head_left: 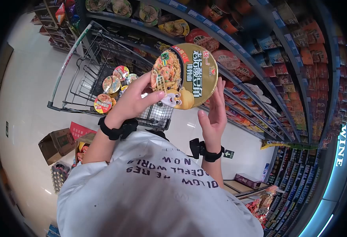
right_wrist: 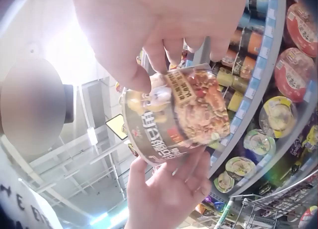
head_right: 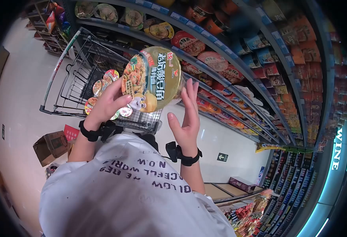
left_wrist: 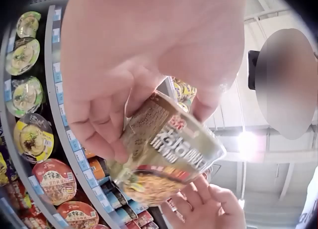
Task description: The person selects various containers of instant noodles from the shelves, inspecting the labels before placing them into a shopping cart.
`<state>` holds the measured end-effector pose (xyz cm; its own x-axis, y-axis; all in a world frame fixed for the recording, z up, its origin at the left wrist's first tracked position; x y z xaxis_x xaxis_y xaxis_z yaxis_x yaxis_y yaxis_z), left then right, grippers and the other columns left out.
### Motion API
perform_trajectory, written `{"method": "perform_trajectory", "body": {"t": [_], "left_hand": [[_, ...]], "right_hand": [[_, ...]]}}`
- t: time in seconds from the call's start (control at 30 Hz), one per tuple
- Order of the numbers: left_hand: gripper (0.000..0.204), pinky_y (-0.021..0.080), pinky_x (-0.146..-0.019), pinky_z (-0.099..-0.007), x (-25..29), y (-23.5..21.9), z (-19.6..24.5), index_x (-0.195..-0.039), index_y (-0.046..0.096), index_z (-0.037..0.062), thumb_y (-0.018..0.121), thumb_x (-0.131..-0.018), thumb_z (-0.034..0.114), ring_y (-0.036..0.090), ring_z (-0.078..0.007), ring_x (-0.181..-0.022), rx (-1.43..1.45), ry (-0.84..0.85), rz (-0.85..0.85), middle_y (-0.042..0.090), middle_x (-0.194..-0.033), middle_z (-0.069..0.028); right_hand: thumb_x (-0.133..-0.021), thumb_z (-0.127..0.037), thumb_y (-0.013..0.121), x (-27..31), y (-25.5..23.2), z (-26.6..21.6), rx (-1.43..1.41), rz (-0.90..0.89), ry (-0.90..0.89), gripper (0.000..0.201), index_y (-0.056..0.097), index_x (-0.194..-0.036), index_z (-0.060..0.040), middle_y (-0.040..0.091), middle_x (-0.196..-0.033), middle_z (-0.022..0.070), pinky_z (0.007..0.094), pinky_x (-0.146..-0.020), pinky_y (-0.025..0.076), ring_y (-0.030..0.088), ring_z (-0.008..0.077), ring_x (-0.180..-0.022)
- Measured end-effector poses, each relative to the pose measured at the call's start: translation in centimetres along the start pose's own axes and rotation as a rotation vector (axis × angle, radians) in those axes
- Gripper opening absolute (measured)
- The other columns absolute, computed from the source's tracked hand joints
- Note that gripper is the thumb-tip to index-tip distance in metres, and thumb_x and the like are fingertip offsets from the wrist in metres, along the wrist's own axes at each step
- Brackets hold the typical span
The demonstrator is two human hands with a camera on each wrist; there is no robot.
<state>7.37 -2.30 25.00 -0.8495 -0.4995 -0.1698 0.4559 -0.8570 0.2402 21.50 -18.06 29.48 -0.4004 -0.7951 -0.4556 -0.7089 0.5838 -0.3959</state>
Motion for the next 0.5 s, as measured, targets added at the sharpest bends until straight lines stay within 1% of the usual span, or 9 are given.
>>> {"method": "perform_trajectory", "body": {"t": [0.03,0.1,0.17,0.23,0.27,0.3,0.37,0.43,0.5], "left_hand": [[0.063,0.043,-0.09,-0.0288,0.1,0.1,-0.3,-0.133,0.036,-0.0043,0.061,-0.085,0.026,0.053,-0.0138,-0.105,0.023,-0.036,-0.013,0.054,-0.117,-0.0094],[0.06,0.04,-0.094,-0.0297,0.1,0.2,-0.1,-0.133,0.036,-0.0044,0.058,-0.086,0.027,0.05,-0.0165,-0.11,0.034,0.019,-0.042,0.052,-0.12,-0.0101],[0.059,0.035,-0.099,-0.0309,0.2,-0.4,0.0,-0.134,0.036,-0.0038,0.057,-0.086,0.024,0.045,-0.0202,-0.117,-0.006,0.099,-0.024,0.048,-0.125,-0.0116],[0.063,0.032,-0.102,-0.0317,0.7,-0.8,0.3,-0.137,0.032,-0.0028,0.058,-0.086,0.024,0.041,-0.0224,-0.122,-0.064,0.098,0.009,0.044,-0.129,-0.0126],[0.062,0.033,-0.101,-0.0319,0.9,-0.8,0.5,-0.136,0.033,-0.0028,0.058,-0.086,0.023,0.042,-0.0224,-0.122,0.016,0.068,0.022,0.044,-0.129,-0.0128],[0.061,0.033,-0.101,-0.032,1.0,-0.7,0.6,-0.134,0.033,-0.0028,0.059,-0.086,0.022,0.042,-0.0225,-0.122,0.099,0.041,0.033,0.044,-0.129,-0.0129],[0.055,0.035,-0.099,-0.0317,1.1,-0.6,0.6,-0.128,0.038,-0.002,0.062,-0.085,0.022,0.045,-0.02,-0.118,0.118,0.058,0.051,0.047,-0.124,-0.012],[0.049,0.037,-0.097,-0.0304,1.3,-1.2,-0.7,-0.122,0.042,-0.0006,0.065,-0.085,0.023,0.047,-0.0166,-0.113,0.036,-0.133,0.166,0.049,-0.118,-0.0105],[0.057,0.04,-0.093,-0.0293,1.3,-1.7,-1.4,-0.124,0.04,0.001,0.068,-0.083,0.029,0.047,-0.0144,-0.109,0.047,-0.098,0.196,0.048,-0.114,-0.0086]], "right_hand": [[-0.081,-0.013,0.062,-0.1,-0.1,-0.2,-0.009,0.0,-0.013,0.061,0.039,-0.137,-0.0053,0.024,-0.148,0.0196,0.0462,-0.11,0.017,0.016,0.0362,-0.138],[-0.079,-0.009,0.062,-0.8,-0.1,-0.5,0.034,-0.007,-0.05,0.063,0.038,-0.137,-0.0057,0.026,-0.147,0.0192,0.0439,-0.109,0.021,0.019,0.0341,-0.138],[-0.077,-0.009,0.063,-1.3,0.3,-0.4,-0.052,-0.004,-0.028,0.068,0.035,-0.138,-0.0041,0.028,-0.146,0.0192,0.0409,-0.108,0.025,0.024,0.0316,-0.137],[-0.077,-0.01,0.064,-1.5,0.7,0.6,-0.044,-0.006,0.119,0.072,0.03,-0.14,-0.0031,0.031,-0.144,0.0187,0.0387,-0.106,0.029,0.031,0.0303,-0.133],[-0.078,-0.014,0.065,-1.7,0.8,0.8,-0.017,-0.052,0.099,0.077,0.025,-0.142,-0.0018,0.033,-0.142,0.018,0.038,-0.105,0.032,0.038,0.0287,-0.128],[-0.078,-0.014,0.065,-1.9,0.9,0.7,-0.021,-0.063,0.09,0.077,0.025,-0.142,-0.0018,0.033,-0.142,0.018,0.038,-0.105,0.032,0.038,0.0287,-0.128],[-0.081,-0.017,0.066,-1.9,1.4,0.8,-0.23,-0.116,0.21,0.077,0.022,-0.143,-0.0014,0.034,-0.141,0.017,0.0358,-0.102,0.035,0.042,0.0252,-0.125],[-0.082,-0.02,0.067,-1.8,1.8,0.8,-0.303,-0.12,0.228,0.078,0.021,-0.143,-0.0009,0.036,-0.139,0.0158,0.0337,-0.1,0.037,0.043,0.0225,-0.123],[-0.082,-0.02,0.068,-1.8,2.5,0.1,-0.515,-0.131,0.365,0.08,0.02,-0.143,-0.0004,0.037,-0.139,0.0148,0.0337,-0.101,0.037,0.043,0.0229,-0.122]]}}
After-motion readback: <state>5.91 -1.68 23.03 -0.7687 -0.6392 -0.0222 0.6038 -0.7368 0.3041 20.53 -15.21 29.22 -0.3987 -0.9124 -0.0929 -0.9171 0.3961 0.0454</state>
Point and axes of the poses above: each hand's wrist, its own x-axis away from the middle knuckle, its own y-axis out of the palm, z = x × y, the point moved 5 cm from there along -x, towards the middle knuckle
